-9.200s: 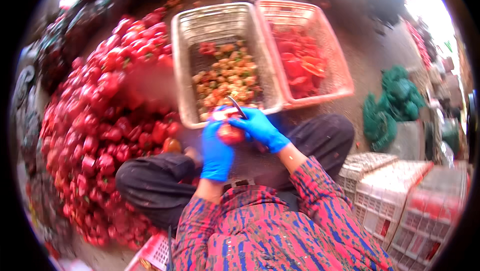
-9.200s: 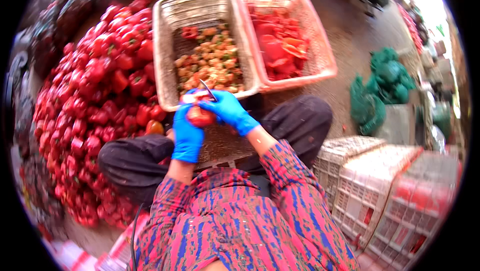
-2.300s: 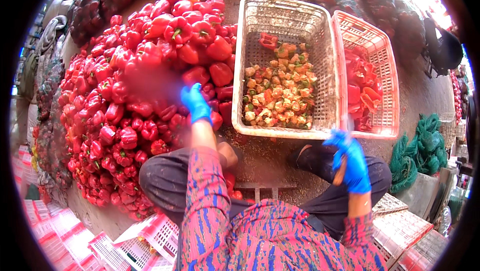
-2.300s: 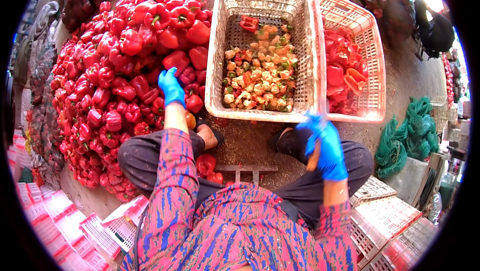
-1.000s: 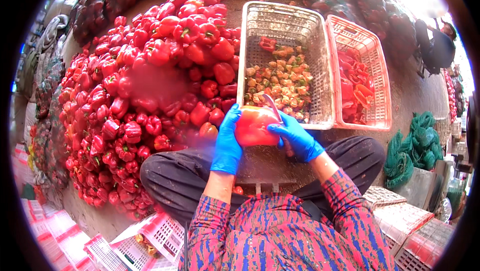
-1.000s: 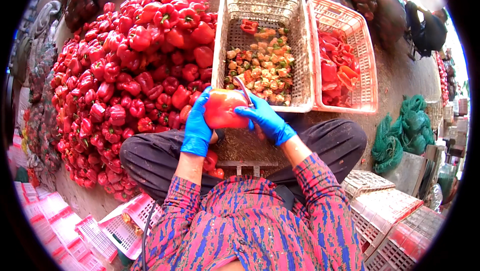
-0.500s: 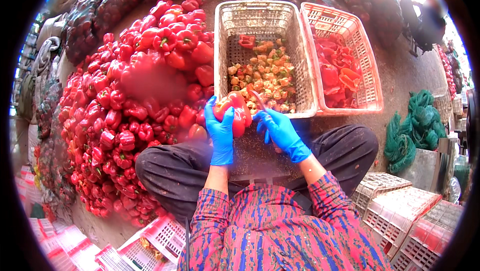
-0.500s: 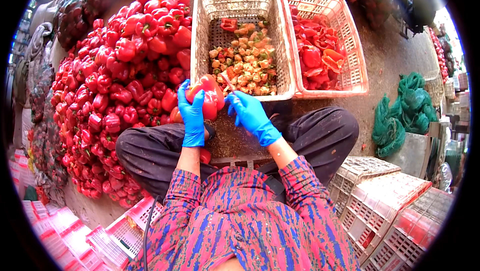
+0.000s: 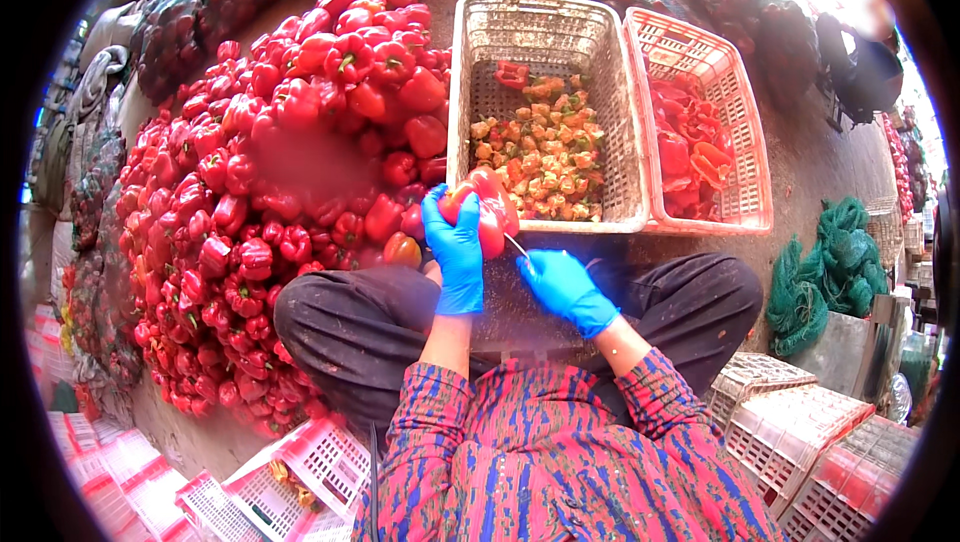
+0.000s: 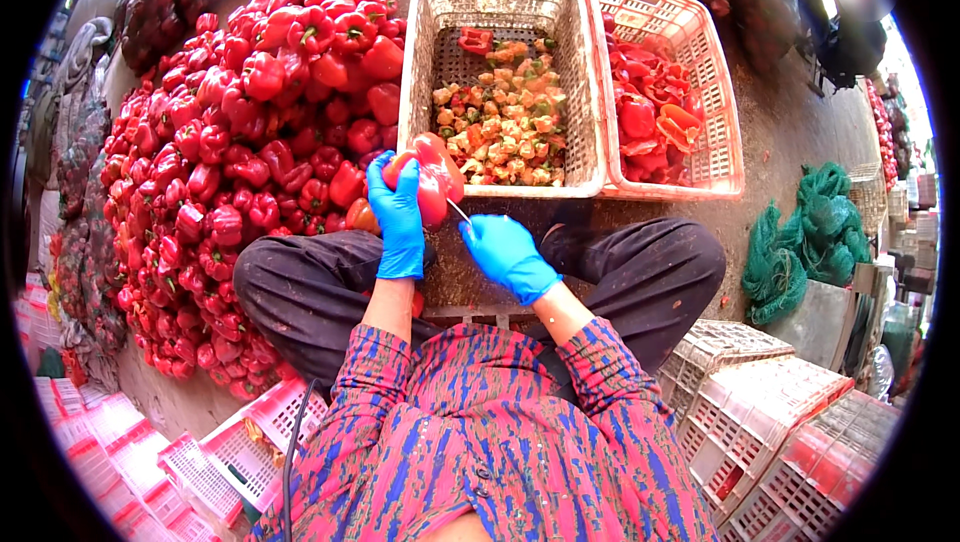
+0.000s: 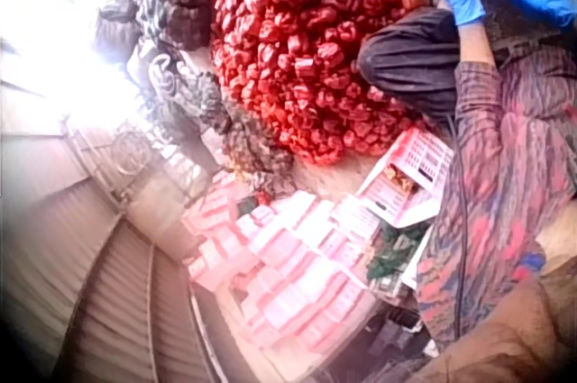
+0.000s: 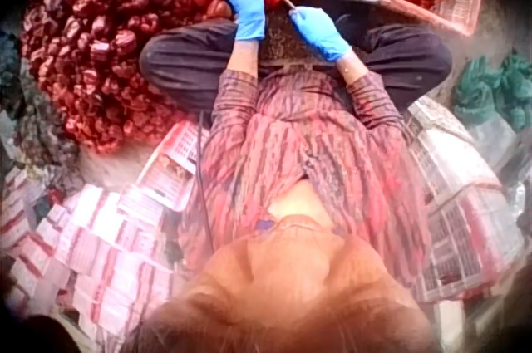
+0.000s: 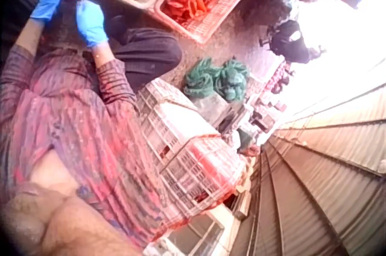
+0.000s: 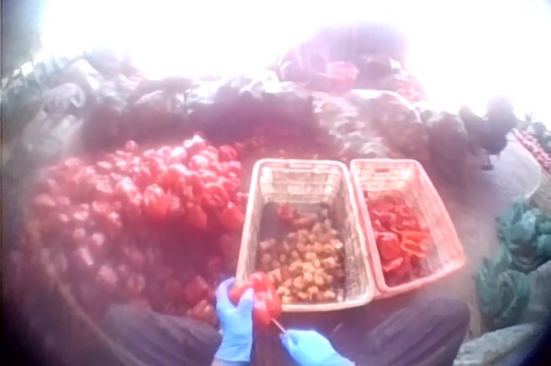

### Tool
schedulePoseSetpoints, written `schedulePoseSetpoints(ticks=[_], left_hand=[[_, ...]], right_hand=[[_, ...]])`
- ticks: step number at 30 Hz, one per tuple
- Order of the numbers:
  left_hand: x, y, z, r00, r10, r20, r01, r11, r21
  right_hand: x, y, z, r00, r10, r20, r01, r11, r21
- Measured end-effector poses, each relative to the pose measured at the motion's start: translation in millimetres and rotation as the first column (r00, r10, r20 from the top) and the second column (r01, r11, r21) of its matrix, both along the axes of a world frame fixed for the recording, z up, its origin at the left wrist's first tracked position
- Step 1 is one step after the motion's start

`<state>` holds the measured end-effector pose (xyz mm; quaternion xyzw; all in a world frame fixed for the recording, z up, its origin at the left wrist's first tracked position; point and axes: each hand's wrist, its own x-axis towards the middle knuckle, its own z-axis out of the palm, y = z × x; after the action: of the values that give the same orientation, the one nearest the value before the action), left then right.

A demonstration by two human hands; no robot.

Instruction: The person, wearing blue gloves, picks up a red bell pepper from a large pile on the floor, uses a small knife to cut around the stem, pulls the core out, and places the core into a plastic basket while putting the cleaned pepper into a separate plastic basket.

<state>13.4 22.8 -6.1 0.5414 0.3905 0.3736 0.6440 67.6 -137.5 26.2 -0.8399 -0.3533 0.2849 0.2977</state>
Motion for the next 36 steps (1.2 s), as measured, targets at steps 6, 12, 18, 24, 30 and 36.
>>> schedulePoseSetpoints(ticks=[6, 12, 18, 24, 30, 36], left_hand=[[-13.2, 1.6, 22.4, 0.997, -0.001, 0.071, 0.012, 0.987, -0.162], [-16.5, -19.2, 32.9, 0.992, -0.087, 0.086, 0.098, 0.986, -0.133], [-14.0, -13.1, 8.4, 0.994, -0.111, 0.023, 0.111, 0.994, 0.014], [-12.1, -4.4, -4.9, 0.987, -0.147, -0.066, 0.159, 0.960, 0.232], [-29.1, 2.0, 8.3, 0.961, -0.251, 0.117, 0.236, 0.963, 0.128], [-47.2, 29.4, -7.2, 0.879, 0.211, 0.429, 0.135, 0.751, -0.647]], right_hand=[[-12.5, -35.8, 10.5, 0.966, -0.239, -0.096, 0.232, 0.969, -0.078], [30.0, 41.0, 23.4, 0.926, -0.188, -0.327, 0.255, 0.951, 0.176], [31.6, 46.6, -5.1, 0.983, -0.172, -0.062, 0.179, 0.973, 0.146], [33.4, 69.8, 0.8, 0.947, -0.145, 0.288, 0.136, 0.989, 0.051], [83.1, 88.1, -23.8, 0.969, 0.018, 0.245, 0.019, 0.989, -0.147], [96.0, 99.3, -18.8, 0.979, -0.071, -0.193, 0.035, 0.982, -0.187]])
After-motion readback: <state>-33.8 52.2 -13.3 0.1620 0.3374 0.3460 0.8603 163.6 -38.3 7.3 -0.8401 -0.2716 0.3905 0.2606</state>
